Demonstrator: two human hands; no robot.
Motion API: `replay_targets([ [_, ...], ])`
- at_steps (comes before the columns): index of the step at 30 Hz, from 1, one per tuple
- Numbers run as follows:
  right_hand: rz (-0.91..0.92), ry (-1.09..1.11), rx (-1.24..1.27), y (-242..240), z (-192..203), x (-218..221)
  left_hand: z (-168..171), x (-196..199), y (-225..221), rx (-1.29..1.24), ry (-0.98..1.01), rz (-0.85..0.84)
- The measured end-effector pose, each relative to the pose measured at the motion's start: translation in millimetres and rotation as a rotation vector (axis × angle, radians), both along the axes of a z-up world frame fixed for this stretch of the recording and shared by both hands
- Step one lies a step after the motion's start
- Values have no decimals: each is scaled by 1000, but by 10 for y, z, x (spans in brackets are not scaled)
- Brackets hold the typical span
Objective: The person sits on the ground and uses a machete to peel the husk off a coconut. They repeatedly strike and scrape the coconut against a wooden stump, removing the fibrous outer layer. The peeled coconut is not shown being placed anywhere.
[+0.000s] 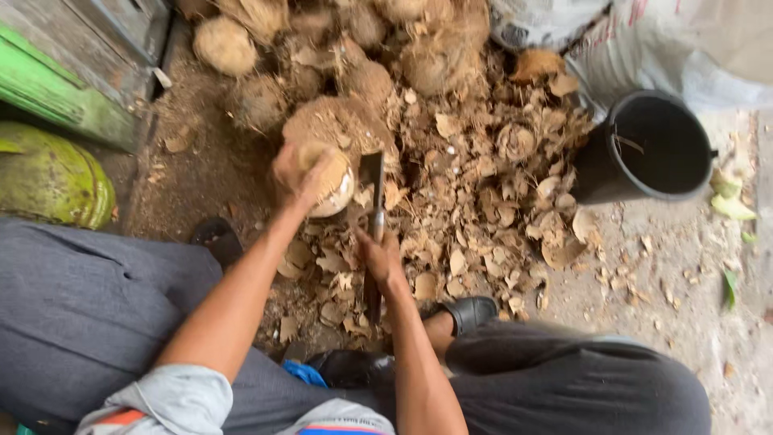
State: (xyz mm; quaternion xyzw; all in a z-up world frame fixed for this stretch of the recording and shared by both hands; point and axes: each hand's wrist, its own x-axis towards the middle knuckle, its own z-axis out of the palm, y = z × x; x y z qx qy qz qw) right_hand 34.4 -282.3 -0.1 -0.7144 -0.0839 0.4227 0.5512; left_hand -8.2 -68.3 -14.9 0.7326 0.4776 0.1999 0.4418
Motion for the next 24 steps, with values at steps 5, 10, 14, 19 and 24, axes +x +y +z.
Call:
replay_targets([
  [5, -138, -129, -11, 16, 362, 83, 184, 29, 101, -208, -221, 195],
  [10, -84, -201, 92, 145, 538, -45, 53, -77, -2, -203, -205, 176],
  [14, 118, 5, -211, 143, 334, -150, -162, -72, -27, -41, -279, 83],
  [19, 197, 3, -222, 92, -182, -62, -350, -178, 283, 46, -244, 44],
  [24, 220, 84, -31, -105, -505, 154, -312, -302, 474, -330, -399, -11],
])
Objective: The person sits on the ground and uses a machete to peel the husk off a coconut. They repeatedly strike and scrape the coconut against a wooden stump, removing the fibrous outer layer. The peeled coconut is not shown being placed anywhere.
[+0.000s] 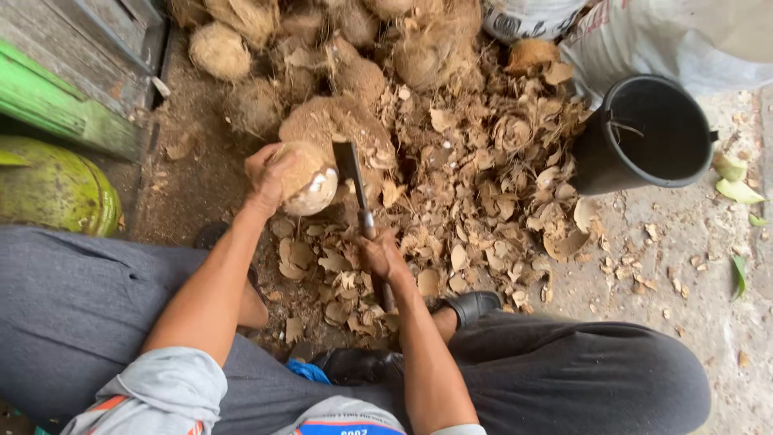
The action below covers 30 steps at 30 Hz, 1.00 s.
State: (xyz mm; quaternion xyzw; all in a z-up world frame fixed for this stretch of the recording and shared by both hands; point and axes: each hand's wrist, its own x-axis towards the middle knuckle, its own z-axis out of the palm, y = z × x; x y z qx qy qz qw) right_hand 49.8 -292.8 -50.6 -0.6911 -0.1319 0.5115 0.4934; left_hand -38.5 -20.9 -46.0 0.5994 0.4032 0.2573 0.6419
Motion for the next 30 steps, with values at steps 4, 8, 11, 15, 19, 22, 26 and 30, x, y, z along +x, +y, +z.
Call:
replay_targets([
  [4, 33, -56, 24, 45, 79, -6, 297, 21, 114, -67, 47, -72],
  [8, -33, -121, -168, 225, 262, -264, 540, 22, -100, -31, 264, 157],
  [11, -105, -54, -164, 304, 478, -330, 693, 109, -414, 149, 316, 220],
  [15, -137, -75, 40, 244, 667, -273, 807, 127, -456, 46, 532, 217],
  [19, -269, -167, 214, 352, 666, -174, 834, 169, -289, -1, 454, 279],
  [22, -279, -301, 219, 374, 535, -252, 769, 199, -320, -10, 441, 310],
  [26, -76, -171, -176, 372, 408, -327, 658, 191, -388, 38, 450, 215],
  [30, -197, -84, -8, 242, 422, -215, 553, 264, -331, 154, 332, 254],
])
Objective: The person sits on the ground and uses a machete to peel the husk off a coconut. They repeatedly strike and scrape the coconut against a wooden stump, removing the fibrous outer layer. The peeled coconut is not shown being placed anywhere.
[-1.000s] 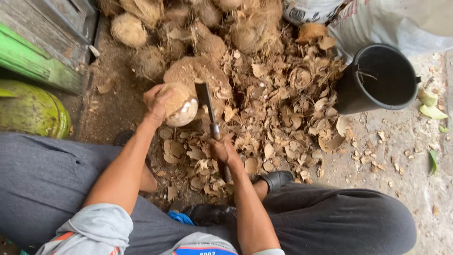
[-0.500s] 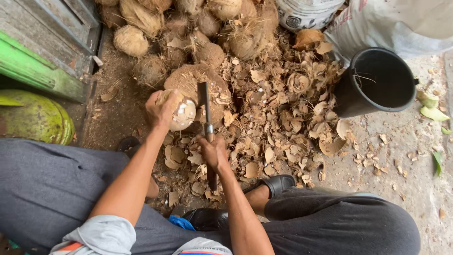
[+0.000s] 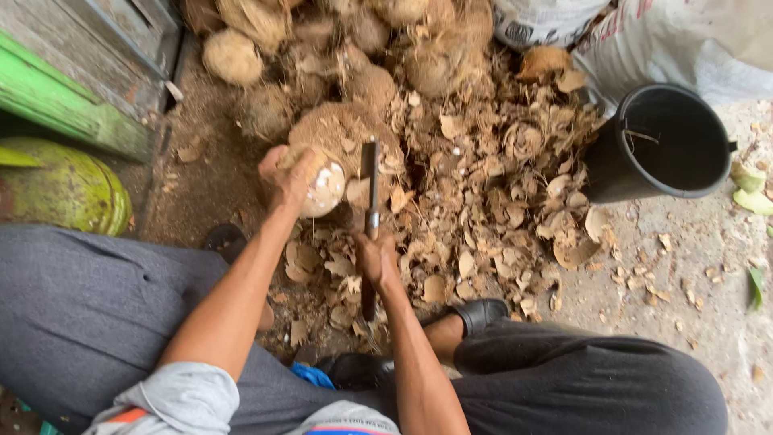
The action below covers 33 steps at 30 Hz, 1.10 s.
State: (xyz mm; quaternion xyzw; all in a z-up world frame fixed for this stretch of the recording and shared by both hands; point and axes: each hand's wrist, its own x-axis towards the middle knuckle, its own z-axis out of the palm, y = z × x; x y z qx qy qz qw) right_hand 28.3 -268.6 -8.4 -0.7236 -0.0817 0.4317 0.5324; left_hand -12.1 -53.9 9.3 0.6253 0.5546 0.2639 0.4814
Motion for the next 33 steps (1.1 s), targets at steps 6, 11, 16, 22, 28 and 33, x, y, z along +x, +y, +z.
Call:
replay_targets([
  [6, -51, -145, 97, 28, 210, 193, 184, 23, 49, -274, 148, 143],
  [11, 11, -382, -12, 54, 387, 150, 174, 150, 15, -468, 41, 358],
  [16, 113, -505, -66, 27, 372, -17, -7, 297, -16, -636, -355, 310],
  [22, 206, -509, -191, 35, 197, 1, 223, 410, -211, -536, -168, 487],
  [28, 195, -746, -61, 0, 34, -56, 359, 435, -216, -647, -285, 447],
  [33, 202, -509, -301, -7, -93, 33, 79, 321, -121, -709, -298, 387],
])
